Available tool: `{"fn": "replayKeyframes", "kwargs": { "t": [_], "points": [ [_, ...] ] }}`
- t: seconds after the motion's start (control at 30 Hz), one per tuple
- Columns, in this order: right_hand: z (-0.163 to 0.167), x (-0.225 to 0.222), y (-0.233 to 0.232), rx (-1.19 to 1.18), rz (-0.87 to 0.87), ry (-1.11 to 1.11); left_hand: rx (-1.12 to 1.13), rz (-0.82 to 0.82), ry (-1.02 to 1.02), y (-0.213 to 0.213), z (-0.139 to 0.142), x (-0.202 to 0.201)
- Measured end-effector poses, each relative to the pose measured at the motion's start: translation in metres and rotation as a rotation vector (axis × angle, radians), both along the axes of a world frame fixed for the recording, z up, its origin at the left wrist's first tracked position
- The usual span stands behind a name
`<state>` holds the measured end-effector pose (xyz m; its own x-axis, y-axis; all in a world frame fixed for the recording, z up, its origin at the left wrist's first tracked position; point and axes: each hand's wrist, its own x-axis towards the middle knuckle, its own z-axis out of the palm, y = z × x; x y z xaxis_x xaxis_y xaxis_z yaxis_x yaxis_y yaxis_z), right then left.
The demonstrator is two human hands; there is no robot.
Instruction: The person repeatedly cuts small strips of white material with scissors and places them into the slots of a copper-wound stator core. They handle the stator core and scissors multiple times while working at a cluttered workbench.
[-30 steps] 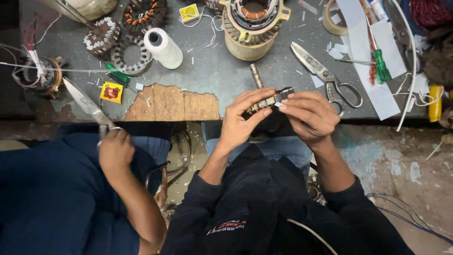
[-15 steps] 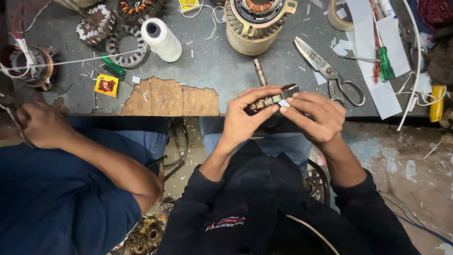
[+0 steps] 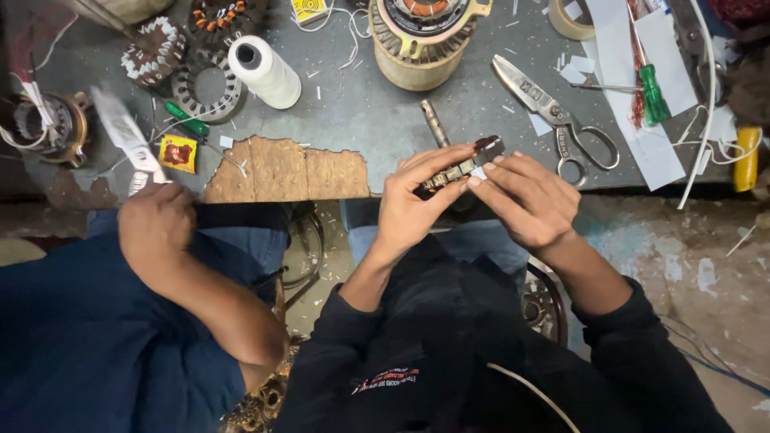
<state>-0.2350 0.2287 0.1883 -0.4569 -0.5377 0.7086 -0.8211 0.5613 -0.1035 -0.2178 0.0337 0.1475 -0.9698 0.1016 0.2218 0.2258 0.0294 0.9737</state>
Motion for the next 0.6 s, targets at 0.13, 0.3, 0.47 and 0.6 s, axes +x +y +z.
{"fn": "replayKeyframes", "kwargs": {
  "t": [0.13, 0.3, 0.47, 0.6],
  "points": [
    [0.005, -0.001, 0.001, -0.002, 0.005, -0.034, -0.05, 0.009, 0.008, -0.001, -0.001, 0.001],
    [0.013, -0.002, 0.005, -0.036, 0.022, -0.168, -0.024, 0.005, 0.014, 0.0, -0.001, 0.002],
    [0.016, -0.002, 0.004, -0.063, 0.015, -0.21, -0.083, -0.014, 0.023, -0.001, 0.001, 0.004],
    [0.017, 0.001, 0.011, -0.012, 0.009, -0.261, -0.081, -0.009, 0.04, 0.0, 0.001, 0.005]
  ]
}}
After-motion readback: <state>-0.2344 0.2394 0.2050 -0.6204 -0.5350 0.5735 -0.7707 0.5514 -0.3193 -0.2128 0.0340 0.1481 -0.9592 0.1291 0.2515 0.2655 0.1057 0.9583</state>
